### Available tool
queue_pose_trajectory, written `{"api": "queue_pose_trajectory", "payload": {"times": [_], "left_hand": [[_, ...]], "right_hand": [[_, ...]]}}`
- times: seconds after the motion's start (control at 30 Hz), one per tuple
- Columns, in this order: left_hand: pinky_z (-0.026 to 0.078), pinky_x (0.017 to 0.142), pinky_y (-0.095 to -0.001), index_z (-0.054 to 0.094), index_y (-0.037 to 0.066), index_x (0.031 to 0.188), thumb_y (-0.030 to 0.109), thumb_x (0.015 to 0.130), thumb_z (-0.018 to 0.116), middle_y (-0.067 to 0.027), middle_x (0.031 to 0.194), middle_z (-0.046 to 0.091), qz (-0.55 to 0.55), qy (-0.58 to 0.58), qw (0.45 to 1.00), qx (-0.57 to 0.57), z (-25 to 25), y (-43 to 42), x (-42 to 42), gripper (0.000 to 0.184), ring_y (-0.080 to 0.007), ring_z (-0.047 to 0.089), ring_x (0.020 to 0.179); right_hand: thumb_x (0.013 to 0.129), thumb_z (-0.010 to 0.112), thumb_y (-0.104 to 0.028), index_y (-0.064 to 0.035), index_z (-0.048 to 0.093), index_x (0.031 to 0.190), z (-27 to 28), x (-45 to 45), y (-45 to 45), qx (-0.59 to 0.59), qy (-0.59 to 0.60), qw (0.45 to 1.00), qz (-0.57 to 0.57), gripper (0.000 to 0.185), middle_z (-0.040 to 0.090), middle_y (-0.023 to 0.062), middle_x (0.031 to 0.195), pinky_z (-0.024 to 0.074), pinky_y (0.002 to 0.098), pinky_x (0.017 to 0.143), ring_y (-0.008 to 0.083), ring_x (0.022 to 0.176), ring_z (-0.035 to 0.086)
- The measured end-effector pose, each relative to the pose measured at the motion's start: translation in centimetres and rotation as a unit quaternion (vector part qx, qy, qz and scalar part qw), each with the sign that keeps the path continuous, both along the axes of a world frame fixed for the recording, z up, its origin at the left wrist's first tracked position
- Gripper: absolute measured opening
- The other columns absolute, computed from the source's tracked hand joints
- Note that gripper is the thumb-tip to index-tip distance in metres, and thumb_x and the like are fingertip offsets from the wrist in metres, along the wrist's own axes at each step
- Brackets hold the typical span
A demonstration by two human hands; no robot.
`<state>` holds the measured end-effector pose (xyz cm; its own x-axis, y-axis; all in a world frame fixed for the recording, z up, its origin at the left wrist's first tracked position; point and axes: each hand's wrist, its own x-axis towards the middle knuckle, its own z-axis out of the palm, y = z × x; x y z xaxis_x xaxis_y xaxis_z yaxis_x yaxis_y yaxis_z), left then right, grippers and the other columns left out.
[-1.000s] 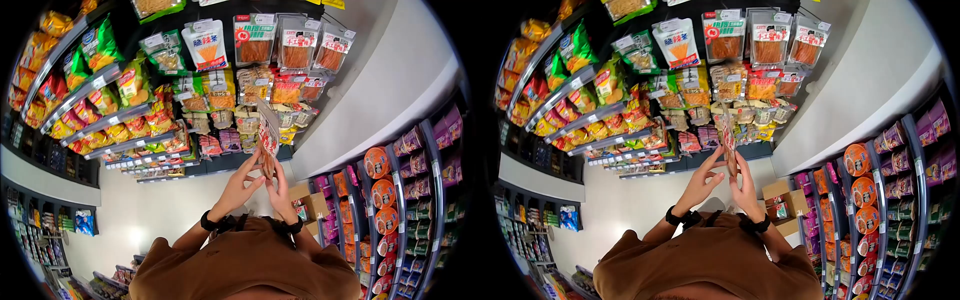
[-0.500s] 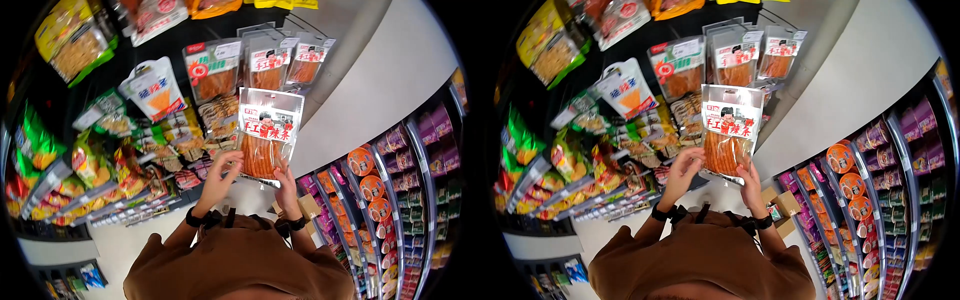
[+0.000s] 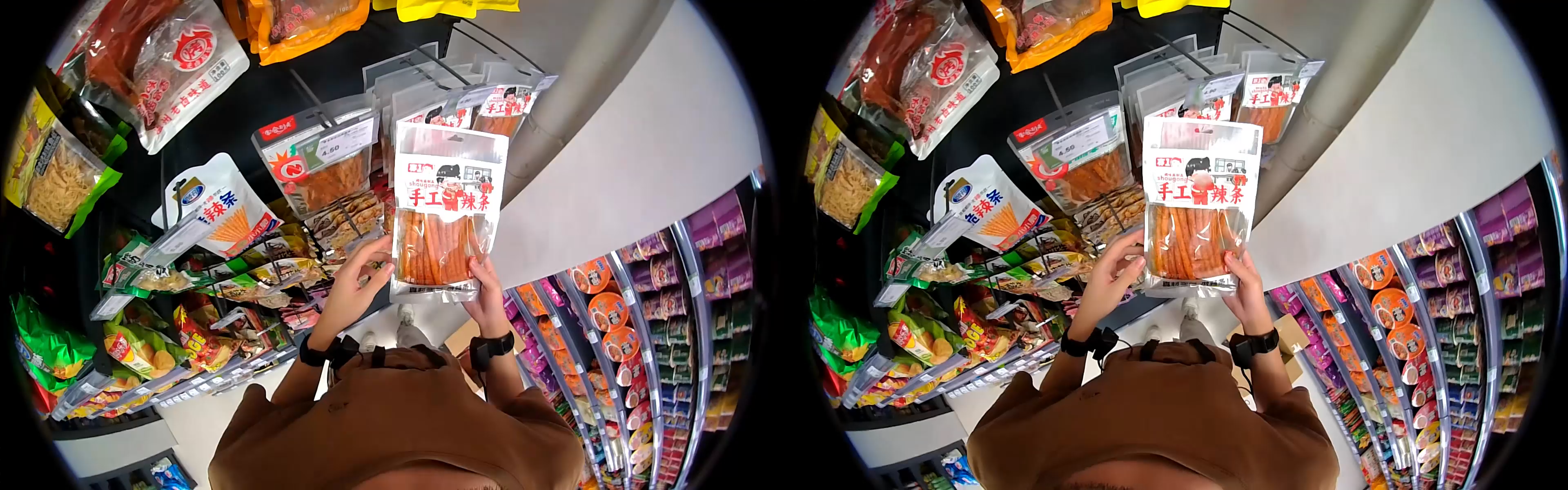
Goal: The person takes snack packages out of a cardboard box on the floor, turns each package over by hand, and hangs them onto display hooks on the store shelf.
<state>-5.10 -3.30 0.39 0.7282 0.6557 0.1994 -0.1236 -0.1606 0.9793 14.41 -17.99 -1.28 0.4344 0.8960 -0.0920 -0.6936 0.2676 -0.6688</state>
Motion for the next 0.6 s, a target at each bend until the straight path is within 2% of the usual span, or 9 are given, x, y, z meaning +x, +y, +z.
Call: {"api": "queue_pose_trajectory", "payload": {"times": [0.27, 0.33, 0.4, 0.53, 0.6], "left_hand": [[0.046, 0.081, -0.0254, 0.059, 0.0, 0.115, 0.009, 0.091, 0.06, -0.0068, 0.11, 0.059, 0.024, 0.001, 0.998, -0.052, 1.2, 1.1, 3.2, 0.026, -0.0123, 0.058, 0.094], [0.045, 0.077, -0.0257, 0.061, 0.0, 0.112, 0.008, 0.089, 0.062, -0.0075, 0.105, 0.06, 0.005, -0.01, 1.0, -0.014, 1.9, 1.1, 3.5, 0.024, -0.0129, 0.056, 0.087], [0.045, 0.072, -0.0256, 0.063, 0.0, 0.108, 0.007, 0.088, 0.064, -0.0083, 0.1, 0.061, 0.003, -0.022, 0.999, 0.041, 2.1, 1.3, 3.8, 0.021, -0.0138, 0.055, 0.081], [0.045, 0.072, -0.0254, 0.064, -0.001, 0.106, 0.006, 0.087, 0.064, -0.008, 0.098, 0.062, 0.011, -0.029, 0.998, 0.05, 1.7, 1.5, 4.2, 0.02, -0.0138, 0.056, 0.08], [0.045, 0.073, -0.0252, 0.064, -0.001, 0.105, 0.005, 0.087, 0.064, -0.008, 0.097, 0.062, 0.026, -0.044, 0.999, 0.011, 1.8, 1.6, 4.4, 0.019, -0.0137, 0.056, 0.08]], "right_hand": [[0.09, 0.052, -0.011, -0.0049, 0.028, 0.144, -0.1, 4.8, 3.4, 0.015, 0.039, 0.998, 0.049, 0.06, 0.045, 0.0123, 0.137, 0.0375, 0.0414, 0.104, 0.0259, 0.125, 0.046], [0.089, 0.053, -0.01, -0.0041, 0.029, 0.144, -0.4, 5.8, 3.6, 0.011, 0.043, 0.997, 0.061, 0.06, 0.044, 0.0127, 0.138, 0.0361, 0.0416, 0.105, 0.0262, 0.126, 0.045], [0.089, 0.05, -0.012, -0.0067, 0.026, 0.146, -1.1, 6.5, 3.9, 0.063, 0.001, 0.993, 0.099, 0.062, 0.036, 0.0121, 0.145, 0.0307, 0.0448, 0.109, 0.0281, 0.133, 0.037], [0.088, 0.051, -0.014, -0.0062, 0.027, 0.145, -1.4, 7.3, 4.5, 0.058, 0.003, 0.992, 0.117, 0.062, 0.037, 0.0113, 0.145, 0.0294, 0.0445, 0.11, 0.0277, 0.133, 0.037], [0.086, 0.055, -0.011, 0.0002, 0.03, 0.142, -1.1, 7.4, 5.0, 0.053, 0.037, 0.993, 0.101, 0.062, 0.042, 0.0144, 0.14, 0.0335, 0.0407, 0.107, 0.0271, 0.127, 0.044]]}}
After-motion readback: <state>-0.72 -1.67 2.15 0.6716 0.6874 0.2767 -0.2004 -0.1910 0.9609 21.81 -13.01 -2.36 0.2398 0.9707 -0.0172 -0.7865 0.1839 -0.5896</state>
